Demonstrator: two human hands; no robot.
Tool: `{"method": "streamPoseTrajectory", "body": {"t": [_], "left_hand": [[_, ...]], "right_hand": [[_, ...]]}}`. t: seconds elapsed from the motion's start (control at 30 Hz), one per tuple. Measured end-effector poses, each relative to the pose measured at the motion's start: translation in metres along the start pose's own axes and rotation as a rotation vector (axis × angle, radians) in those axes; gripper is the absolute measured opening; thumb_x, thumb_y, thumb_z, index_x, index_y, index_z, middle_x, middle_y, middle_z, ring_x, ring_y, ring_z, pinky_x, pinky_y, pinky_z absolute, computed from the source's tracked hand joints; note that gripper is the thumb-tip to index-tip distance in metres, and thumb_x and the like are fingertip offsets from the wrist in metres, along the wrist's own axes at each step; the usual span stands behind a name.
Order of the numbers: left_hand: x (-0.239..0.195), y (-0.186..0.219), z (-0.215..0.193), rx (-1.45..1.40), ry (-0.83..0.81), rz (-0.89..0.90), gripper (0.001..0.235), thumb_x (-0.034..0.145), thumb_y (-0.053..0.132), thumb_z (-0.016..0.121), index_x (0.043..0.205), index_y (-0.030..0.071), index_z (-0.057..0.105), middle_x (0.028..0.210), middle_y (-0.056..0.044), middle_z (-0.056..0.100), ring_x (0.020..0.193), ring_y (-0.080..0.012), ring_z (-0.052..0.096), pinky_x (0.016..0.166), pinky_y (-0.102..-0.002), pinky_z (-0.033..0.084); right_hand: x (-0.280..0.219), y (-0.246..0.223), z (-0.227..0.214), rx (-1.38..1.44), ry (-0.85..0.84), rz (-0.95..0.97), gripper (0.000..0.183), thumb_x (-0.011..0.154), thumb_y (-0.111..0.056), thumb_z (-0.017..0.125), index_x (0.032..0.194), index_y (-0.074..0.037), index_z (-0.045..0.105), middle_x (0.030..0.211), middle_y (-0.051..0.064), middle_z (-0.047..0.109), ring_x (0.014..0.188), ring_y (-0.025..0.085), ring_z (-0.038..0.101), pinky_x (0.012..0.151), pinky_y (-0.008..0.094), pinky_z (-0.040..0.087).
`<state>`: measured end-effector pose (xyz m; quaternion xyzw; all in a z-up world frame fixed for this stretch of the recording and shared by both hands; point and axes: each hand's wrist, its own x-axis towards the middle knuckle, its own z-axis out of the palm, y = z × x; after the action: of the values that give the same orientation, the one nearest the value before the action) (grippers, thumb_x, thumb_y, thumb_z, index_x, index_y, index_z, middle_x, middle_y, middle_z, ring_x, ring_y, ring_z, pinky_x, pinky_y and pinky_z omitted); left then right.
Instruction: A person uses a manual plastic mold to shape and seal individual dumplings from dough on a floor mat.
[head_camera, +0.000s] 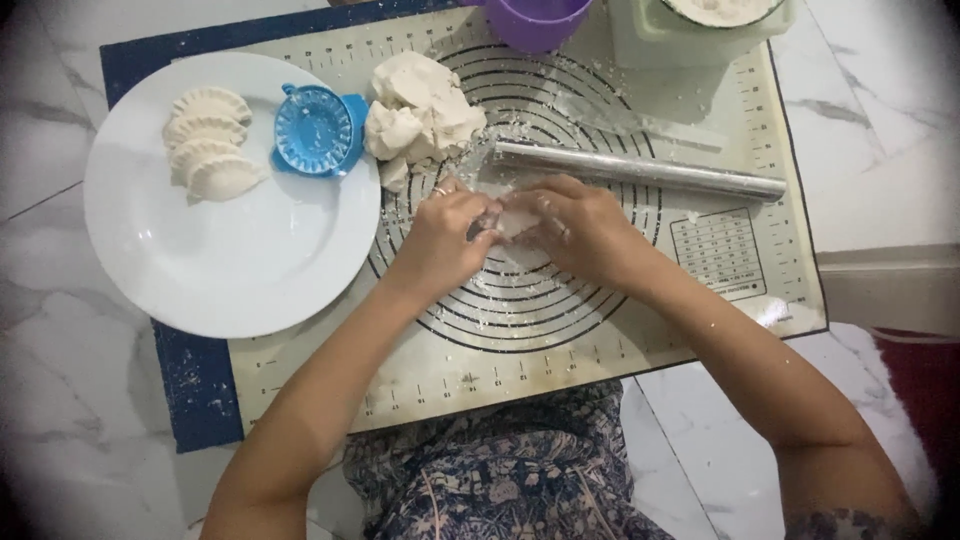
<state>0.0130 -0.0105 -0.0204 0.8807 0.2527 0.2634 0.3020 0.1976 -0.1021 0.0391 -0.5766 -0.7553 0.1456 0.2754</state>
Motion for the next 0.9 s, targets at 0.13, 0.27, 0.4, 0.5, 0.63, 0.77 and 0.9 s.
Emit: {"method": "streamPoseTrajectory", "body": {"t": [0.13,0.27,0.4,0.5,0.63,0.77,0.9], "left_hand": [[-0.001,0.016,-0.006,-0.052,0.06,0.008,0.018,0.073,0.0,0.083,0.088,0.0,0.073,0.076,-0.014,0.072,0.075,-0.0259,0.066,0.066,-0.032,0.058],[0.003,0.019,-0.007,-0.049,0.094,0.025,0.013,0.074,-0.005,0.076,0.085,0.001,0.071,0.072,-0.014,0.069,0.073,-0.027,0.065,0.067,-0.033,0.056],[0.002,0.013,-0.003,-0.072,0.097,0.035,0.014,0.073,-0.004,0.077,0.084,0.002,0.07,0.072,-0.012,0.068,0.073,-0.0263,0.065,0.068,-0.034,0.055],[0.006,0.019,-0.005,-0.068,0.111,0.006,0.014,0.072,-0.007,0.074,0.083,0.001,0.07,0.071,-0.013,0.069,0.073,-0.027,0.065,0.065,-0.034,0.055],[0.006,0.019,-0.006,-0.057,0.098,0.003,0.013,0.074,-0.008,0.07,0.083,0.0,0.072,0.071,-0.013,0.069,0.072,-0.0261,0.064,0.065,-0.032,0.054],[0.006,0.023,-0.014,-0.04,0.06,-0.007,0.011,0.076,-0.003,0.074,0.086,0.001,0.073,0.072,-0.014,0.07,0.074,-0.0262,0.066,0.066,-0.033,0.055],[0.005,0.029,-0.023,0.046,0.013,0.003,0.01,0.079,0.004,0.076,0.088,0.001,0.076,0.075,-0.017,0.071,0.079,-0.0306,0.068,0.069,-0.034,0.057]], "right_hand": [[0.0,0.003,0.001,0.104,0.061,0.014,0.025,0.081,-0.005,0.081,0.105,0.0,0.075,0.095,0.021,0.074,0.093,0.04,0.074,0.072,0.047,0.062],[0.001,0.009,0.002,0.187,0.064,0.007,0.022,0.081,-0.001,0.08,0.102,0.001,0.074,0.094,0.021,0.074,0.093,0.04,0.074,0.07,0.046,0.062],[0.004,0.014,0.005,0.205,0.056,0.004,0.021,0.08,0.0,0.081,0.099,0.003,0.074,0.093,0.023,0.074,0.092,0.042,0.074,0.069,0.046,0.061],[0.006,0.011,0.003,0.242,0.088,-0.03,0.017,0.08,0.007,0.078,0.097,0.005,0.073,0.091,0.022,0.074,0.088,0.041,0.074,0.064,0.044,0.061],[0.002,0.021,0.009,0.246,0.117,-0.055,0.015,0.083,0.006,0.075,0.097,0.002,0.072,0.092,0.019,0.074,0.087,0.038,0.074,0.062,0.042,0.06],[0.001,0.014,0.001,0.217,0.099,-0.067,0.015,0.083,0.007,0.074,0.098,0.004,0.072,0.091,0.022,0.073,0.086,0.039,0.074,0.059,0.043,0.059],[-0.005,0.011,0.004,0.12,0.07,-0.096,0.017,0.086,0.006,0.068,0.102,0.0,0.073,0.097,0.02,0.075,0.093,0.035,0.074,0.072,0.04,0.062]]}}
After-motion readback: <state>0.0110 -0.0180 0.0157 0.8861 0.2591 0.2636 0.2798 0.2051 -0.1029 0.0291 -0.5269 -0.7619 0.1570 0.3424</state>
